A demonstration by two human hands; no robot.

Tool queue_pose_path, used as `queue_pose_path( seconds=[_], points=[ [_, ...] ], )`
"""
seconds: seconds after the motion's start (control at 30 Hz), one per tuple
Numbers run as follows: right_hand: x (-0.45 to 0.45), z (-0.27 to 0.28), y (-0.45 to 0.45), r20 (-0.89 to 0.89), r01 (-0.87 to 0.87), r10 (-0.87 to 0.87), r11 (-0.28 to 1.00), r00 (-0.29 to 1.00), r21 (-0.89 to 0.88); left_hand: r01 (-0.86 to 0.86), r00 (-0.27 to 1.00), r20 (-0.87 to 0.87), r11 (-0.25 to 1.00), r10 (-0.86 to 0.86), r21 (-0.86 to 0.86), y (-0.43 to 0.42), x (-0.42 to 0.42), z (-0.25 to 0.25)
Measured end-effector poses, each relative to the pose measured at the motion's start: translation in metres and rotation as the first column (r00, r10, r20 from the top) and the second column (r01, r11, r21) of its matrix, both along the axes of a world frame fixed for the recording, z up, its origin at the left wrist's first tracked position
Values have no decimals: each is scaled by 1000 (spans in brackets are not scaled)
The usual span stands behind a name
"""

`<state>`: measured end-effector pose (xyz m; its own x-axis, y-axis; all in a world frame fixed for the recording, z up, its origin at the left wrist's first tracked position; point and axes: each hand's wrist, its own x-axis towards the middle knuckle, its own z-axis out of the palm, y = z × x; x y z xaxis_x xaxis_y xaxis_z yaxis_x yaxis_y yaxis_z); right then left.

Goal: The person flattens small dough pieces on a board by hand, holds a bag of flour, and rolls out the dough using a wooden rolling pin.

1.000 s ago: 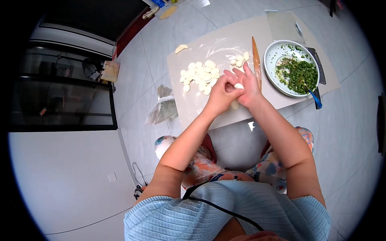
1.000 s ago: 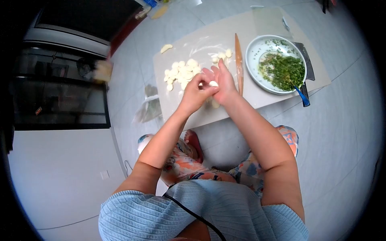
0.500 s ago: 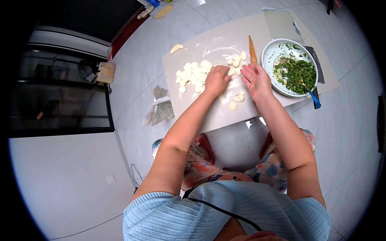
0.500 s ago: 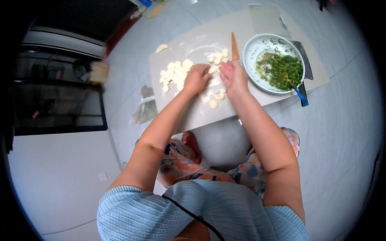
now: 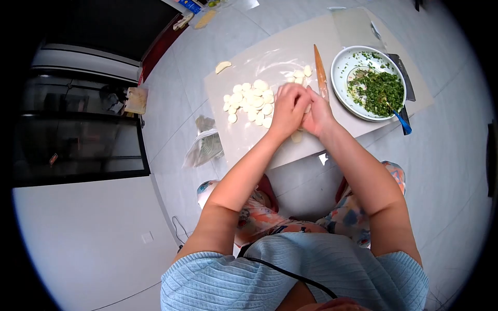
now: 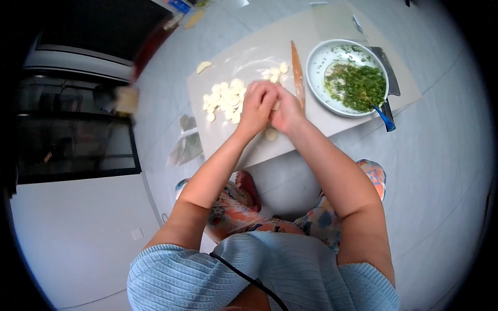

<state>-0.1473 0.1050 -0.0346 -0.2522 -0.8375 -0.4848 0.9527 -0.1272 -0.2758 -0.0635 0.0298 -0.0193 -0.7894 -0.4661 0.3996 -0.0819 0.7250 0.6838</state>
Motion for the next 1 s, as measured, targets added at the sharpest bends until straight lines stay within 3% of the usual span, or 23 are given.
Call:
queue_pose_path(
  seconds=[0.03,0.07,0.13,0.17,0.2,0.27,0.3,0.33,0.37,0.4,0.47,0.53,0.6,0.63,0.73,0.77,0.8,0.87,0.9,0.97,1.0],
  points=[
    [6,4,-2,-2,-48,48,995,999,-82,-70,998,14,992,69,103,0,-5,3],
    [7,9,-1,-4,-52,52,995,999,-85,-74,997,11,992,73,100,0,-7,0],
    [5,22,6,46,-73,87,965,995,-252,-89,995,18,954,98,-286,2,-11,-7],
    [1,5,1,40,-74,87,964,995,-255,7,984,172,963,41,-270,13,-7,-3],
    [-6,-30,-9,475,100,125,901,871,-421,94,993,84,975,-79,-200,34,-4,6],
    [6,-12,-5,796,321,238,822,557,-471,65,994,96,977,-46,-205,23,-5,12],
    [21,7,4,415,124,73,896,907,-427,42,994,103,977,-21,-210,13,-7,16],
    [30,29,11,-114,-17,-15,961,993,-275,17,994,109,977,6,-213,6,-9,19],
    [24,20,4,-150,-62,2,916,989,-397,-5,993,114,976,31,-219,3,-10,21],
    [17,20,3,-149,-60,0,914,989,-401,-4,993,115,975,30,-224,8,-9,22],
    [9,26,3,-28,13,-26,928,999,-371,6,997,78,960,17,-280,31,-1,30],
    [15,37,7,-22,18,-28,940,999,-341,101,990,123,956,-69,-276,35,-4,36],
    [24,47,12,-8,25,-28,962,1000,-273,-2,986,160,976,38,-216,15,-15,32],
    [14,28,3,-32,-44,34,890,999,-454,-57,987,135,974,88,-220,15,-12,41],
    [1,8,-13,-107,22,-80,888,991,-460,0,989,134,929,54,-369,35,-11,40],
    [4,5,-12,-141,15,-91,883,986,-469,21,959,268,920,93,-391,38,-18,41],
    [6,3,-11,-175,8,-104,878,979,-479,21,959,269,922,92,-387,37,-22,43],
    [7,23,-4,-205,24,-104,932,973,-361,-24,985,162,979,58,-203,25,-30,44],
    [1,37,-1,-205,22,-103,932,973,-363,-26,985,162,978,60,-205,16,-36,47],
    [-10,63,7,-50,-14,-4,932,999,-362,53,991,-130,987,-34,150,6,-42,55],
    [-17,59,5,-52,-17,-2,932,999,-361,51,991,-133,987,-31,151,-4,-33,64]
  ],
)
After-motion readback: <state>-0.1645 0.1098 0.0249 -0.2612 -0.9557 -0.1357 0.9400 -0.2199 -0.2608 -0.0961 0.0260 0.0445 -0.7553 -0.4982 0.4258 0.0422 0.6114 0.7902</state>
